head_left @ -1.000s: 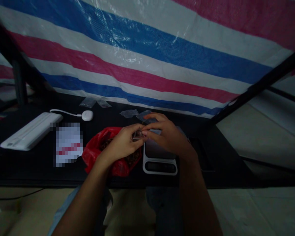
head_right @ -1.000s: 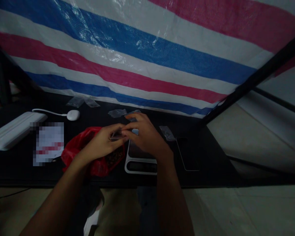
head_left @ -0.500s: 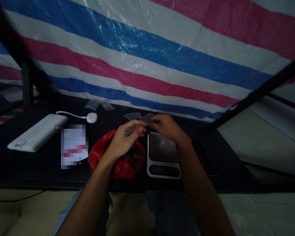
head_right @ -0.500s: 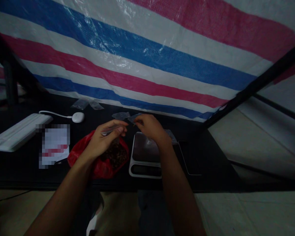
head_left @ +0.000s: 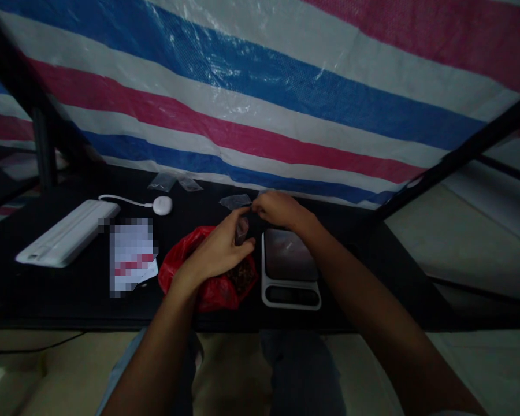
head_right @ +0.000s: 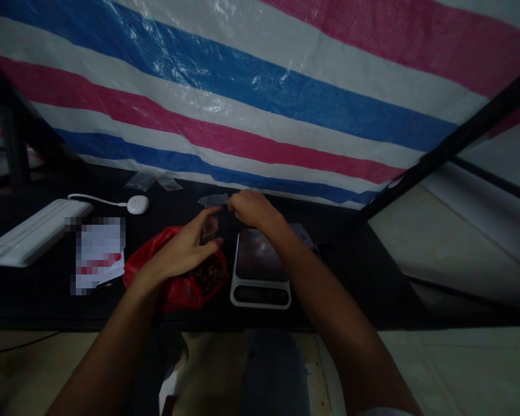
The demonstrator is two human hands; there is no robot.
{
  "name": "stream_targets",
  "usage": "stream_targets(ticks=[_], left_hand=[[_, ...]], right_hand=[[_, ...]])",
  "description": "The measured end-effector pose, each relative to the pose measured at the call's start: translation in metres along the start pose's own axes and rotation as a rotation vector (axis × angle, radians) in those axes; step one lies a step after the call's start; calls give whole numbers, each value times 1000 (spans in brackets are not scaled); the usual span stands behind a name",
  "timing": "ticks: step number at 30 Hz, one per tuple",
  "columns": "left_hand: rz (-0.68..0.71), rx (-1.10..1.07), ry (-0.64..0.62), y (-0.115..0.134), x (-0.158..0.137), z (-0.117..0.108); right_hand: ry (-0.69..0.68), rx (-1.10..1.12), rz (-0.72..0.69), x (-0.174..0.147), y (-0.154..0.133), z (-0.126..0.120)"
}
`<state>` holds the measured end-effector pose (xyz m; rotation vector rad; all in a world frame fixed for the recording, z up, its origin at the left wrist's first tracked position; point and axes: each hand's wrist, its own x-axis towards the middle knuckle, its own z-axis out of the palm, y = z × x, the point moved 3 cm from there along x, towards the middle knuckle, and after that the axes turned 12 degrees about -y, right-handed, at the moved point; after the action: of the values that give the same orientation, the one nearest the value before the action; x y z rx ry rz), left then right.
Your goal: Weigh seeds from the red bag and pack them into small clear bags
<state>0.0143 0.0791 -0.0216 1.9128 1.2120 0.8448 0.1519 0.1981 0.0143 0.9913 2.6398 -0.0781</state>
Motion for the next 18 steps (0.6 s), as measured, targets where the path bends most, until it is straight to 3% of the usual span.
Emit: stream_targets(ticks=[9,18], left_hand=[[-53,8,-79,-1,-6,-13],[-57,60,-56,0,-4,-17]], right_hand=[[-116,200,-84,9,24,22],[-47,263,-14,-3,50,3]])
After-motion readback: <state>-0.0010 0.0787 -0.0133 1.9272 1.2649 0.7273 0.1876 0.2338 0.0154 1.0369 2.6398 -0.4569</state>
